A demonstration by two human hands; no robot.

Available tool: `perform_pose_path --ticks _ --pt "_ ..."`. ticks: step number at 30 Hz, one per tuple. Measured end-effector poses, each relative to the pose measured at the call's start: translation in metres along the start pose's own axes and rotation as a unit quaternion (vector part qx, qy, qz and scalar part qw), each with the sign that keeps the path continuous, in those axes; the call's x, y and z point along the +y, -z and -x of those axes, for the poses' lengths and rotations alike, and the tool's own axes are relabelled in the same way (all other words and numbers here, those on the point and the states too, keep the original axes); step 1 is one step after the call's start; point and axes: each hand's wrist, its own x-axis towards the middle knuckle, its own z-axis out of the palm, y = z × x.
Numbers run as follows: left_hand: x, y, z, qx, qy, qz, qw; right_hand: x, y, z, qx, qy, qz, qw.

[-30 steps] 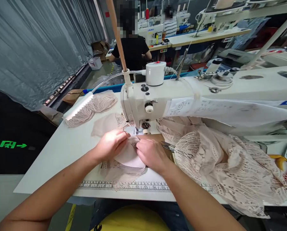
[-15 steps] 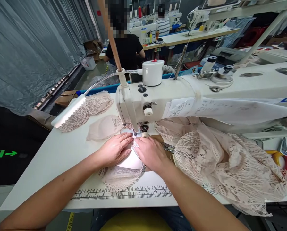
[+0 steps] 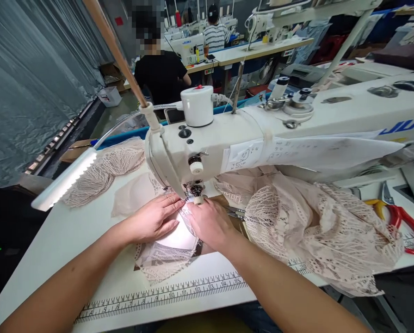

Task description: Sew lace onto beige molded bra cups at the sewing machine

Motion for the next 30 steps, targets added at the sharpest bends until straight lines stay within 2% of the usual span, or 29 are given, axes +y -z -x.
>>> perform_pose_path --ticks 3,7,12,17,30 --pt "-0.004 0.008 0.000 -0.011 -0.010 -0.017 1.000 0.001 0.003 0.000 0.002 -0.005 -0.027 1.000" --pt "0.001 0.014 0.003 0.013 -0.009 -0.062 0.998 0.007 0.003 0.004 0.027 0.003 -0.061 0.998" --pt "0.014 0.001 0.006 0.064 -0.026 -0.032 0.997 0.008 0.004 0.007 0.044 0.036 -0.067 0.996" --pt "0.017 -0.010 0.005 0.087 -0.017 -0.024 0.996 0.007 -0.001 0.008 0.054 0.088 -0.047 0.994" --pt "0.017 -0.013 0.006 0.104 -0.020 0.012 0.994 0.009 -0.004 0.009 0.062 0.097 -0.065 0.991"
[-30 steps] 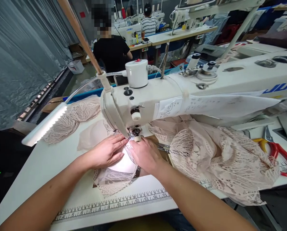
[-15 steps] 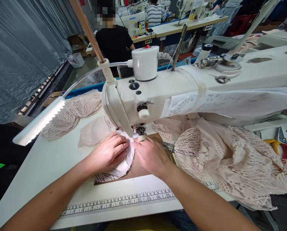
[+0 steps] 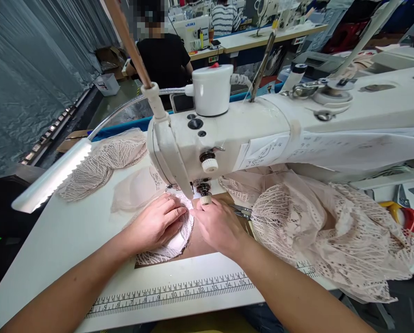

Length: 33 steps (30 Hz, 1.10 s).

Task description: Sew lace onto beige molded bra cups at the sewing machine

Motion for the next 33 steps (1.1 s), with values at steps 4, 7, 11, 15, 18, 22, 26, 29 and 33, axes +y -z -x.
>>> perform_pose_path --ticks 4,7,11,15,18,22,26,29,33 --pt "-0.003 0.001 -0.001 0.009 0.006 0.004 1.000 -0.001 0.002 -0.003 -0.006 -0.014 0.006 1.000" --pt "-0.007 0.001 -0.002 0.012 0.014 -0.009 1.000 -0.001 0.002 -0.006 -0.015 -0.034 0.015 0.999" --pt "-0.011 0.000 -0.004 0.016 0.016 -0.022 0.999 -0.002 0.000 -0.009 -0.024 -0.049 0.048 0.997" --pt "-0.011 -0.001 -0.005 0.021 0.017 -0.037 0.999 -0.001 -0.003 -0.009 -0.029 -0.066 0.068 0.995" --pt "-0.009 0.000 -0.006 0.016 0.009 -0.044 0.999 -0.001 -0.003 -0.009 -0.017 -0.076 0.072 0.994" --pt "-0.006 -0.001 -0.005 0.005 -0.021 -0.030 0.999 -0.002 0.000 -0.010 -0.005 -0.084 0.076 0.994" --pt "-0.006 -0.003 -0.005 0.000 -0.033 -0.029 0.999 -0.003 0.003 -0.010 -0.008 -0.082 0.063 0.995" --pt "-0.007 -0.004 -0.003 0.007 -0.033 -0.029 0.999 -0.003 0.003 -0.009 -0.028 -0.066 0.042 0.997" --pt "-0.009 -0.005 -0.001 0.016 -0.028 -0.019 0.999 -0.003 0.003 -0.008 -0.043 -0.058 0.044 0.996"
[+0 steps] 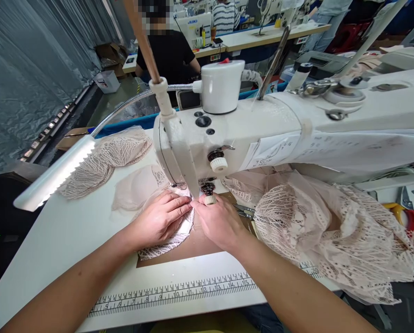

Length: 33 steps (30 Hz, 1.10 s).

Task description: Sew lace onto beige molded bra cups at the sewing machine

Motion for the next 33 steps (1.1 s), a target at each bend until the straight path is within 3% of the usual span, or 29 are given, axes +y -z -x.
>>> perform_pose_path --ticks 8,21,33 --pt "-0.005 -0.003 -0.001 -0.001 0.018 0.007 1.000 -0.002 -0.004 -0.002 0.025 -0.011 0.026 0.999" --pt "-0.013 0.000 -0.002 -0.034 0.013 0.008 0.999 0.001 -0.003 0.000 0.019 0.001 -0.009 1.000" --pt "-0.019 0.004 0.000 -0.035 0.055 -0.006 0.998 0.002 -0.004 -0.002 0.000 -0.016 -0.005 1.000"
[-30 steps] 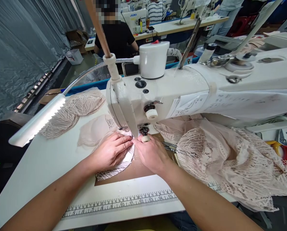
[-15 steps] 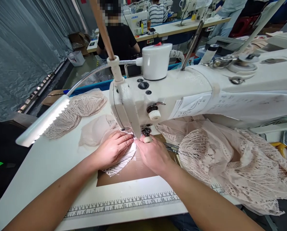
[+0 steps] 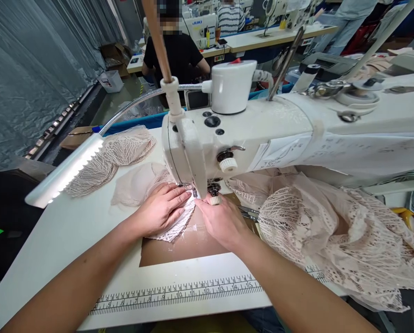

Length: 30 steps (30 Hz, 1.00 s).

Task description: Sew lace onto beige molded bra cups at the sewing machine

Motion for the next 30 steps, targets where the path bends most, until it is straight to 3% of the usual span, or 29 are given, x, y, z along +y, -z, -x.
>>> perform_pose_path --ticks 8,15,17,20,23,27,30 --pt "0.007 0.019 0.011 -0.010 0.000 0.098 0.995 0.004 0.001 0.004 0.014 0.053 -0.033 0.998" --pt "0.016 0.018 0.011 -0.040 0.076 0.109 0.990 0.006 -0.002 0.007 0.009 0.111 -0.049 0.993" --pt "0.012 0.016 0.010 -0.040 0.119 0.180 0.976 0.006 -0.002 0.007 0.011 0.113 -0.048 0.992" --pt "0.002 0.017 0.012 -0.059 0.190 0.328 0.923 0.007 -0.002 0.007 0.014 0.114 -0.048 0.992" --pt "-0.004 0.021 0.013 -0.080 0.191 0.392 0.896 0.007 -0.003 0.007 0.013 0.115 -0.048 0.992" --pt "0.001 0.025 0.012 -0.087 0.170 0.313 0.930 0.007 -0.003 0.007 0.008 0.111 -0.038 0.993" --pt "0.008 0.026 0.010 -0.049 0.118 0.247 0.961 0.007 -0.004 0.007 0.007 0.109 -0.031 0.994"
